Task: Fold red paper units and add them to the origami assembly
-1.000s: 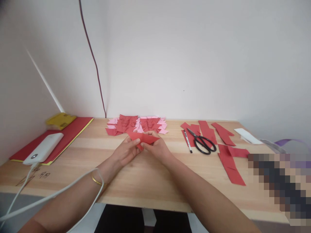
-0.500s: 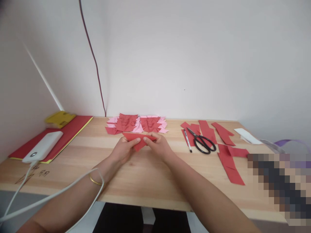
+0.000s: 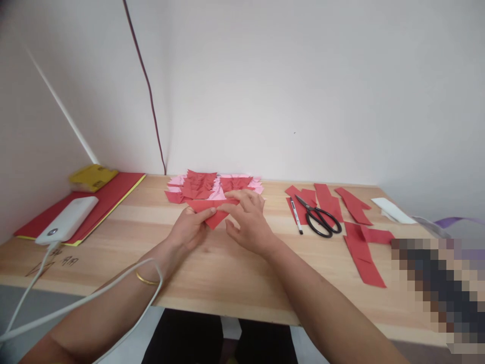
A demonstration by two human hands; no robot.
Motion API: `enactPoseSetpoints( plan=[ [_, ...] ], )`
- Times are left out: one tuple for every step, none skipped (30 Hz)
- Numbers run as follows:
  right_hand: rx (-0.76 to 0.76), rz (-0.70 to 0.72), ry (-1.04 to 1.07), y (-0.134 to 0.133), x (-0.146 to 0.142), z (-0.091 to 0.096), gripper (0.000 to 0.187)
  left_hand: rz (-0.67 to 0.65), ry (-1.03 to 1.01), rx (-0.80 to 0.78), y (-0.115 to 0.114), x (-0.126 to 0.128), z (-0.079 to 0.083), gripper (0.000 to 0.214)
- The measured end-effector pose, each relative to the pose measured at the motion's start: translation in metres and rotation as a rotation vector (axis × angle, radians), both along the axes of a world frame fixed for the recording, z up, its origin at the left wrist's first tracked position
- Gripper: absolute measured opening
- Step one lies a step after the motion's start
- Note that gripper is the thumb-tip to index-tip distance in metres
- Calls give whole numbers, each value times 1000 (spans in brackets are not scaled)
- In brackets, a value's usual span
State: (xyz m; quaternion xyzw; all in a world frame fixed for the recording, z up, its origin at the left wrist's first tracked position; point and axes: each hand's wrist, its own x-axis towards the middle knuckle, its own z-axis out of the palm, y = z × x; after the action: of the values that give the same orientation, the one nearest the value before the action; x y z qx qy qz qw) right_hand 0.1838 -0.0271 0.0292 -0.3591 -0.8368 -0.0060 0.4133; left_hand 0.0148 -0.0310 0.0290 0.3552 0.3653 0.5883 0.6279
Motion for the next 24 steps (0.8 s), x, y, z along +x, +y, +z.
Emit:
enactPoseSetpoints(
  plan=[
    [22, 3, -37, -1, -1, 0, 26, -5, -8, 3, 0, 0, 0, 26],
    [36, 2, -54, -1, -1, -1, 23, -13, -17, 0, -1, 0, 1, 25],
    [43, -2, -58, -1, -2, -2, 20, -27, -28, -9, -2, 0, 1, 25],
    [44, -7, -55, 0, -2, -3, 17, -42, -39, -17, -3, 1, 1, 25],
    [39, -7, -49, 0, -2, -4, 14, -58, -49, -21, -4, 1, 2, 25],
    [32, -4, -40, 1, -1, -5, 11, -71, -56, -21, -4, 2, 2, 25],
    [24, 2, -30, 1, -1, -5, 9, -84, -62, -22, -5, 2, 2, 25],
    [17, 8, -18, 1, 0, -5, 8, -93, -64, -24, -6, 2, 3, 25],
    [11, 12, -6, 1, 0, -4, 8, -99, -62, -27, -6, 2, 3, 24],
    [6, 12, 3, 1, 0, -4, 8, -105, -60, -29, -7, 2, 4, 23],
    [3, 10, 10, 0, -1, -3, 9, -111, -56, -31, -7, 2, 4, 22],
    [0, 6, 15, -1, -1, -2, 10, -118, -52, -35, -8, 2, 5, 20],
    [-2, 1, 21, -2, -2, -2, 11, -125, -51, -40, -8, 2, 5, 19],
    [-5, -4, 30, -2, -3, -1, 12, -131, -52, -45, -9, 1, 6, 18],
    [-10, -11, 45, -3, -4, -1, 13, -137, -56, -47, -9, 1, 7, 17],
    [-17, -18, 67, -4, -5, -1, 14, -142, -62, -46, -10, 2, 7, 16],
    [-26, -23, 93, -4, -6, -2, 15, -148, -67, -41, -11, 2, 7, 15],
    [-35, -26, 121, -4, -7, -2, 15, -154, -70, -32, -12, 2, 7, 14],
    [-43, -26, 148, -5, -8, -2, 15, -158, -70, -22, -12, 3, 8, 14],
    [-53, -24, 171, -5, -9, -2, 15, -158, -67, -11, -13, 3, 8, 15],
    [-62, -20, 189, -6, -9, -2, 14, -151, -62, 0, -14, 4, 8, 16],
    [-71, -15, 202, -6, -10, -2, 14, -140, -55, 12, -14, 5, 8, 17],
    [-79, -10, 212, -7, -10, -2, 13, -125, -44, 25, -15, 5, 9, 19],
    [-86, -5, 219, -7, -11, -2, 13, -107, -33, 37, -15, 6, 9, 20]
  ],
)
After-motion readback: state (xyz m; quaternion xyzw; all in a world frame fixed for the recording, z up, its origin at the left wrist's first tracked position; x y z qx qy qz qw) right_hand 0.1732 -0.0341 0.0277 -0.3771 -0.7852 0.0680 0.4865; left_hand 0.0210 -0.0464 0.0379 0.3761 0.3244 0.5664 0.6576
